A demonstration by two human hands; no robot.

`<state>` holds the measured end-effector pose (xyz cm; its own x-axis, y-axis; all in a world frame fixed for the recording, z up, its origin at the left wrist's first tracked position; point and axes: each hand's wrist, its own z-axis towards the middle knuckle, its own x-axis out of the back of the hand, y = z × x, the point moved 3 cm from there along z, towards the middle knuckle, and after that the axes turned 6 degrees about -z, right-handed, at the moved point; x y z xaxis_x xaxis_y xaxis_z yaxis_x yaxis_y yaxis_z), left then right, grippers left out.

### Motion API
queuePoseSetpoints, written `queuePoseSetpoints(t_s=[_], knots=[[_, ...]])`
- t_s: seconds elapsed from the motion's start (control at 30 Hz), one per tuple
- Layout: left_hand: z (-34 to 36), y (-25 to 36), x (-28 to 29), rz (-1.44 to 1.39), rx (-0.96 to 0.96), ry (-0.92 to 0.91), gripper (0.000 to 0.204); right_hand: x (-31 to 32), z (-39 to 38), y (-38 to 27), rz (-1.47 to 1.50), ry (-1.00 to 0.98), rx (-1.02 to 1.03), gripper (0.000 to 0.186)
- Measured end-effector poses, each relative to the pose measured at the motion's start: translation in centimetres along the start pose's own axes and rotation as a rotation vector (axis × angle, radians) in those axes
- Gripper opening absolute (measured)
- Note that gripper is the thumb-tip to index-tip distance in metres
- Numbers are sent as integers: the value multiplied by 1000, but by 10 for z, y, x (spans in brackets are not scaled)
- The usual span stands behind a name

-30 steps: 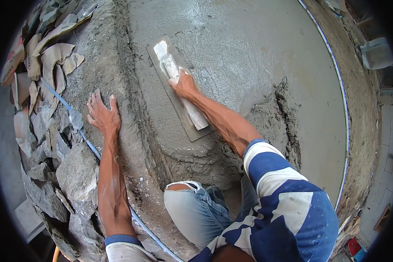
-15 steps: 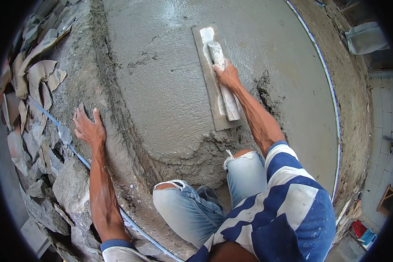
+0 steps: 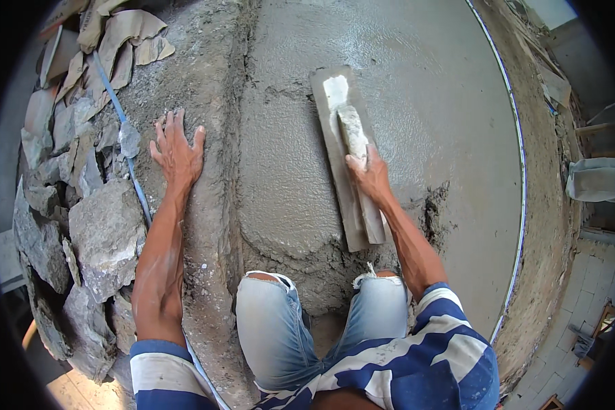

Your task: The person levels and smooths wet concrete on a walkway using a trowel and a wooden float. The person spreads the concrete with the trowel, smooths the surface with the float, and later pours additional concrete from a bucket.

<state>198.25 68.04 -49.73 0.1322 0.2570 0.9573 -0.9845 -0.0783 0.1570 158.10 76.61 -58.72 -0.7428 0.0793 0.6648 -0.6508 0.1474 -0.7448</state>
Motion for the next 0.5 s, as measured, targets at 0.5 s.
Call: queuePoseSetpoints(t_s=[0.5], knots=[[-4,-2,-4,21,-15,-4,62,-76,117,8,-67,-84,12,61]])
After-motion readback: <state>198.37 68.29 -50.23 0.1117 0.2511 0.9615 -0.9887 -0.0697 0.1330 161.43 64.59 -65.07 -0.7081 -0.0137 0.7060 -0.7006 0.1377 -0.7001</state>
